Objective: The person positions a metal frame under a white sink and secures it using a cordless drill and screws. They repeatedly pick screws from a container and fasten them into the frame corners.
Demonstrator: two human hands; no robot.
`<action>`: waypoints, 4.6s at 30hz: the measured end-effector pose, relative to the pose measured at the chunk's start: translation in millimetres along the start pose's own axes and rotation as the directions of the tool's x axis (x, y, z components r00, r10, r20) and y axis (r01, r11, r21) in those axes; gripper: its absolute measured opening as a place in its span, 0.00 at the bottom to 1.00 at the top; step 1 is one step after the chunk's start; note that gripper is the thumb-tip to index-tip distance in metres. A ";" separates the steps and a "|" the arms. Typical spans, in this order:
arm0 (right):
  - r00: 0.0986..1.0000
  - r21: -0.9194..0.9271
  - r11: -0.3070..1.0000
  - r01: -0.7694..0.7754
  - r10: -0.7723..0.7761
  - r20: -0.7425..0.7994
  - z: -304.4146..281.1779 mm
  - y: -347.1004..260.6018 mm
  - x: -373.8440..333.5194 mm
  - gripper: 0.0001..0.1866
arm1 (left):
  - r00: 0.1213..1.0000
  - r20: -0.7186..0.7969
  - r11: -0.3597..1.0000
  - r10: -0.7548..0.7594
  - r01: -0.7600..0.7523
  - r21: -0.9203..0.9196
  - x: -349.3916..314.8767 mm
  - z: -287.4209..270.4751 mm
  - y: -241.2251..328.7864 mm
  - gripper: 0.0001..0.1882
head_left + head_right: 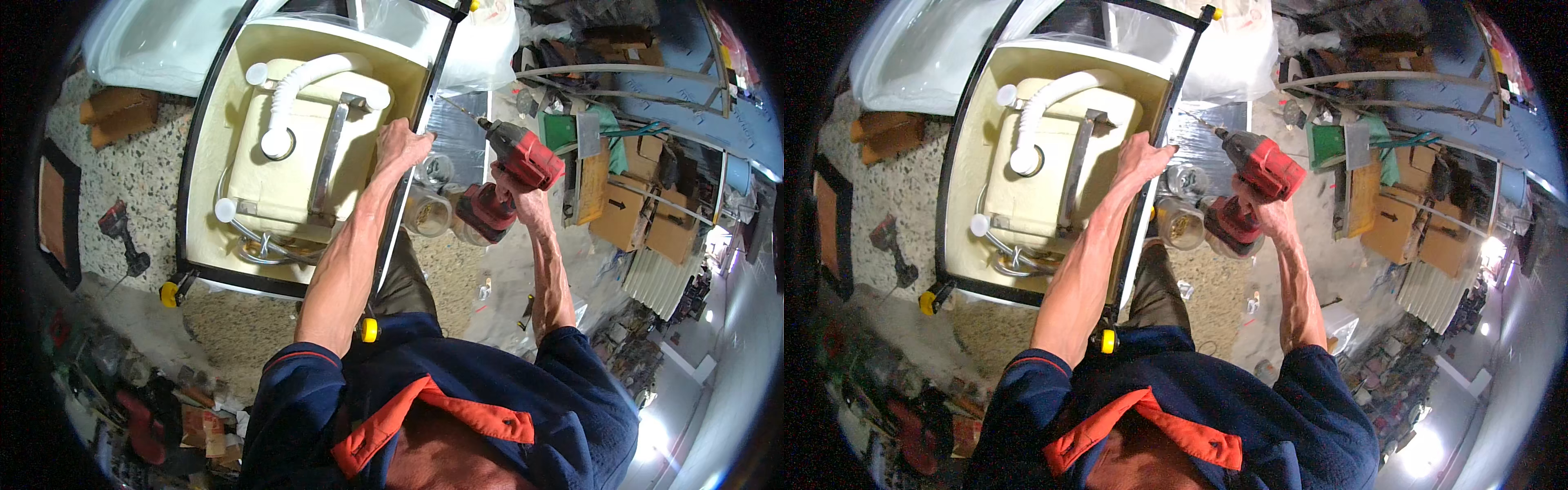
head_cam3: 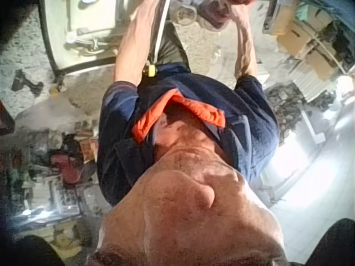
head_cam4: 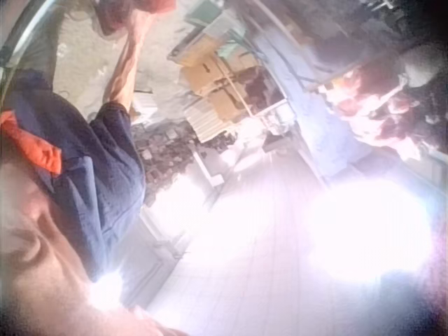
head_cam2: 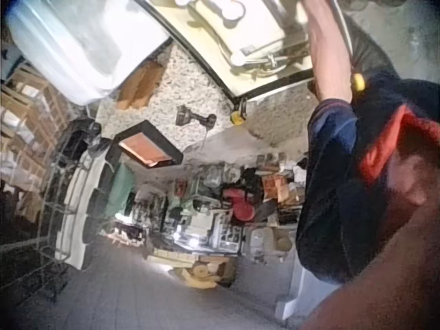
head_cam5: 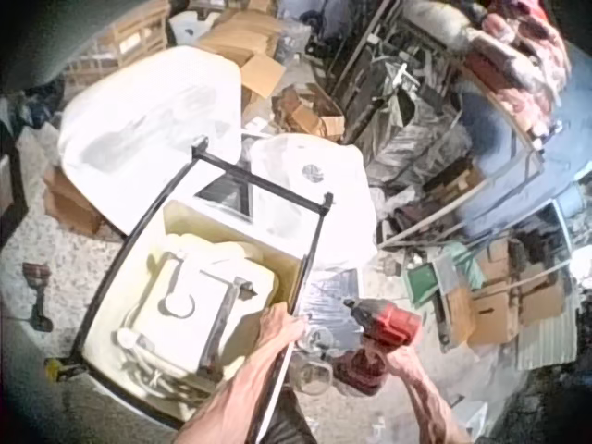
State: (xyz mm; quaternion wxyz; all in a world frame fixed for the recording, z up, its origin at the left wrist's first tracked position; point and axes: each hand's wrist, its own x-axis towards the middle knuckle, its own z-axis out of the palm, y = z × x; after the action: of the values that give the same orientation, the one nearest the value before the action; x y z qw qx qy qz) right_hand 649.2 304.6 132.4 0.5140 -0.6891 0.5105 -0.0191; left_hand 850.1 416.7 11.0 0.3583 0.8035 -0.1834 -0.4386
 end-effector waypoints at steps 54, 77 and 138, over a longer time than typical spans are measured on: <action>0.924 -0.672 0.721 0.171 0.119 0.364 25.2 -180.9 95.4 0.10 | 0.986 -0.163 0.999 0.043 -0.040 0.025 15.3 -1.6 -22.5 0.21; 0.947 -0.651 0.756 -0.072 0.256 0.192 -8.1 -164.2 77.4 0.06 | 0.973 -0.229 0.930 0.042 -0.122 -0.348 -12.6 9.6 -2.5 0.11; 0.921 -0.764 0.591 0.260 0.087 0.381 -31.9 -116.2 58.9 0.15 | 0.887 0.177 0.877 0.427 -0.454 0.161 82.5 33.7 -59.0 0.24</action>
State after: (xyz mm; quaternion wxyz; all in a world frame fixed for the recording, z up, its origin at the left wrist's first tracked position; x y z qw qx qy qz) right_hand 739.2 234.2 202.6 0.2354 -0.8601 0.3196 0.3204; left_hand 866.0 392.4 -91.8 0.3538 0.7401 -0.4283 -0.3790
